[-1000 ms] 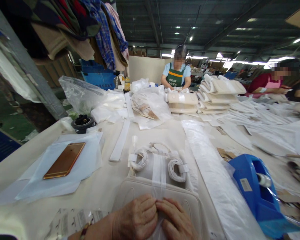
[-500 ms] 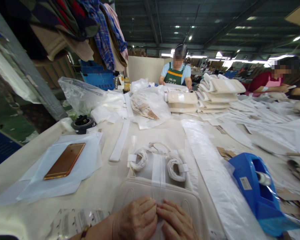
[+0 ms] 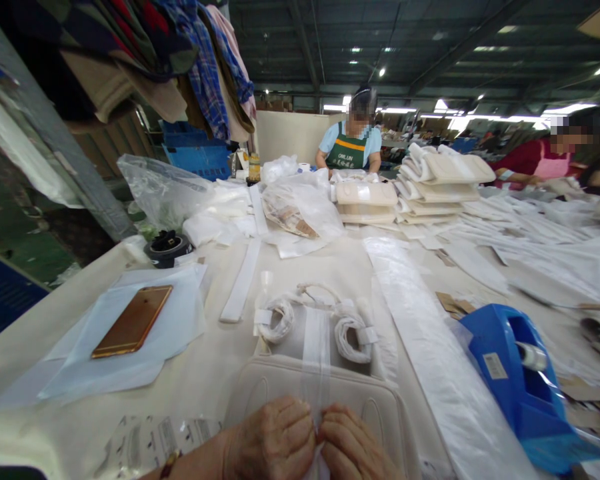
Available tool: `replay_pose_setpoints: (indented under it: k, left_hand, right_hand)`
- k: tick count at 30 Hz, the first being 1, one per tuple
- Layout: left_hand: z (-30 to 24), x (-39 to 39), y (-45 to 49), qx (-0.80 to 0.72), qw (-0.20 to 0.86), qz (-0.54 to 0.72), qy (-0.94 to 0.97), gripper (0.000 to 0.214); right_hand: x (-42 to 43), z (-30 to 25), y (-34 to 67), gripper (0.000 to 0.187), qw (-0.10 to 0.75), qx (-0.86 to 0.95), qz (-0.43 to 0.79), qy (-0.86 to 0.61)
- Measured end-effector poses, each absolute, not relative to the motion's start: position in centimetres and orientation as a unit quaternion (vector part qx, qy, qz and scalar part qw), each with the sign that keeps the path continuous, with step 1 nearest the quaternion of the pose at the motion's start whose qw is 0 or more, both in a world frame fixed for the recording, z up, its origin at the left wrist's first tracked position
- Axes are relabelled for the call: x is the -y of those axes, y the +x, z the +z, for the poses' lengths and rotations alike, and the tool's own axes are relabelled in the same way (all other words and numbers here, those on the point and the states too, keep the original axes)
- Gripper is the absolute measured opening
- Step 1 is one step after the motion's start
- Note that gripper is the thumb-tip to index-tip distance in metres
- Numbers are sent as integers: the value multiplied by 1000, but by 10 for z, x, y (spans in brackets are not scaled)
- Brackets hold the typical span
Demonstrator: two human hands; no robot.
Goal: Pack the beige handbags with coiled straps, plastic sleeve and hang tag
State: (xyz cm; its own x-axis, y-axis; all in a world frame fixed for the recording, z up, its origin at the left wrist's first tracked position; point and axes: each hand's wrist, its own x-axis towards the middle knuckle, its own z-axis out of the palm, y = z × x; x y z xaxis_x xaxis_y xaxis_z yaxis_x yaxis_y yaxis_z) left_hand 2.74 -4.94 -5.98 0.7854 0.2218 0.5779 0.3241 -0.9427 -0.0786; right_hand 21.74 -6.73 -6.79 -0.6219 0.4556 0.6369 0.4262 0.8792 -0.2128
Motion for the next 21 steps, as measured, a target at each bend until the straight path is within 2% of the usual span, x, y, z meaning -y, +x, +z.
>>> replay_pose_setpoints:
  k: [5,8,11,15,21]
  left_hand:
    - [-61,47,24,140,23,-280,-950,22]
    - [-49,40,13,128,-109,-265,-949,18]
    - [-34,32,7,178,-216,-270,-921,26]
    - [-33,28,18,272,-128,-288,-909,25]
    - [-59,36,35,276,7,-228,-934,12]
  right_hand:
    - [67,-67,214,28,361,899,21,-247]
    - [66,-64,214,28,363,902,25,-232]
    - [65,-64,215,28,367,905,18,-213]
    - [65,-68,217,27,375,906,6,-197]
    - [66,-61,215,30,361,910,21,-204]
